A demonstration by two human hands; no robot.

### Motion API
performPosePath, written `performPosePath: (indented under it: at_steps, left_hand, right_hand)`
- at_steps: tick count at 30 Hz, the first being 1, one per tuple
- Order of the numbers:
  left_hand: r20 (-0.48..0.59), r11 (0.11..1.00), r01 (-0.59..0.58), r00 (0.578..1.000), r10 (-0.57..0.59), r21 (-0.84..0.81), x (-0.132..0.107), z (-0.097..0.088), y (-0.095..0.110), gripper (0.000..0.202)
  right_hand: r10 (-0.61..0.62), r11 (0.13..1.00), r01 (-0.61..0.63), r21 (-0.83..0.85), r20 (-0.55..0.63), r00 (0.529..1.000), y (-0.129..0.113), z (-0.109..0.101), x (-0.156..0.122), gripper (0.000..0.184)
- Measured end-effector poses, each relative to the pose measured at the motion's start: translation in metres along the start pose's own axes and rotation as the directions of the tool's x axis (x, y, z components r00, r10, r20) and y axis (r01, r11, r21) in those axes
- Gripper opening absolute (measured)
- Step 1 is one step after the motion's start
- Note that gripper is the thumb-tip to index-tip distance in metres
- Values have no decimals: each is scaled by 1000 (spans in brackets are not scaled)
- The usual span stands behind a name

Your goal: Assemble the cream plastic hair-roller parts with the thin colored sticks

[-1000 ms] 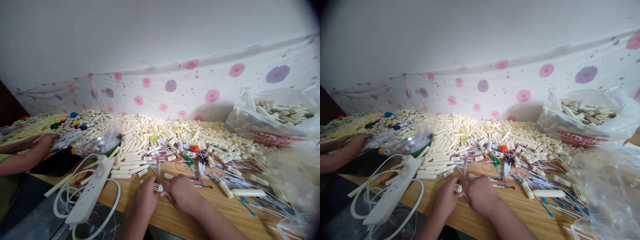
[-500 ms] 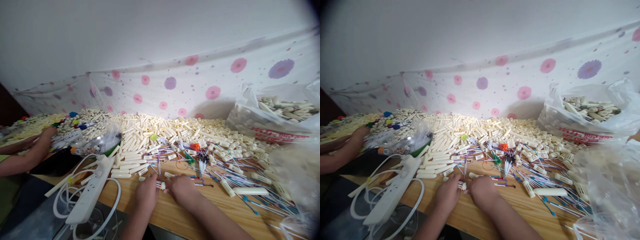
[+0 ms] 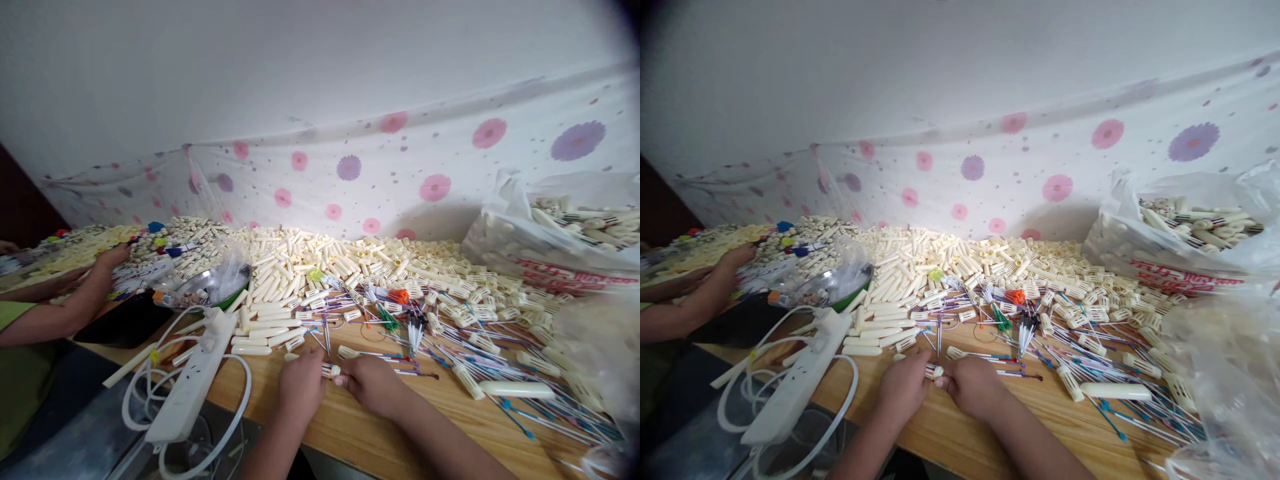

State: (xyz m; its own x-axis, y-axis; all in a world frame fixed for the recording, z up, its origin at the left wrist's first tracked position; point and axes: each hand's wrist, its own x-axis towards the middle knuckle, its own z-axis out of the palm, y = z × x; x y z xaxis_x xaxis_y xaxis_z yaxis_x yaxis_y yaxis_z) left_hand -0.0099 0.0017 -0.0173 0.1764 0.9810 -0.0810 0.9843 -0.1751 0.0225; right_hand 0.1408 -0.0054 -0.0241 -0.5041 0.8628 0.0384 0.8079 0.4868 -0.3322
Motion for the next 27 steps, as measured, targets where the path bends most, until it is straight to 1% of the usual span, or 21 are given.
performPosePath:
  at_steps: [2,5,7,10,12,17,21,23,27]
  left_hand:
    - [4,1000,-1,1000,1,-2,0,1,0,17]
    - [2,1000,-2,1000,2,0,0,1,0,17]
    - [0,1000,-2,1000,2,5,0,1,-1,17]
    - [2,1000,-10,1000,10,11,0,2,-1,18]
    - [6,1000,-16,1000,16,14,0,2,-2,18]
    - [-6,1000,0,1000,0,14,-2,3,-1,17]
    - [-19,1000,10,1000,-10,0,-3,4,-2,17]
    - [-26,1000,11,1000,-11,-8,-4,6,-3,15]
    - [-78,999,3,997,-7,-48,-5,8,-6,12]
  right_hand:
    - [22,1000,-22,18,9,1000,1,2,0,30]
    - [47,999,-47,-25,-15,999,-1,2,1,30]
    - [33,996,-35,-87,-27,999,-5,0,2,28]
    - [-1,981,-1,-192,-14,1000,-12,-5,3,22]
    - [-22,977,21,-214,-2,1000,-14,-7,3,20]
    - [-62,987,60,-146,-14,998,-7,-6,0,30]
    - [-137,987,133,-94,-31,990,0,-3,-2,41]
    - [-169,983,166,-84,-40,985,1,-2,-3,42]
    - [-229,970,222,-94,-63,971,-2,-4,-4,37]
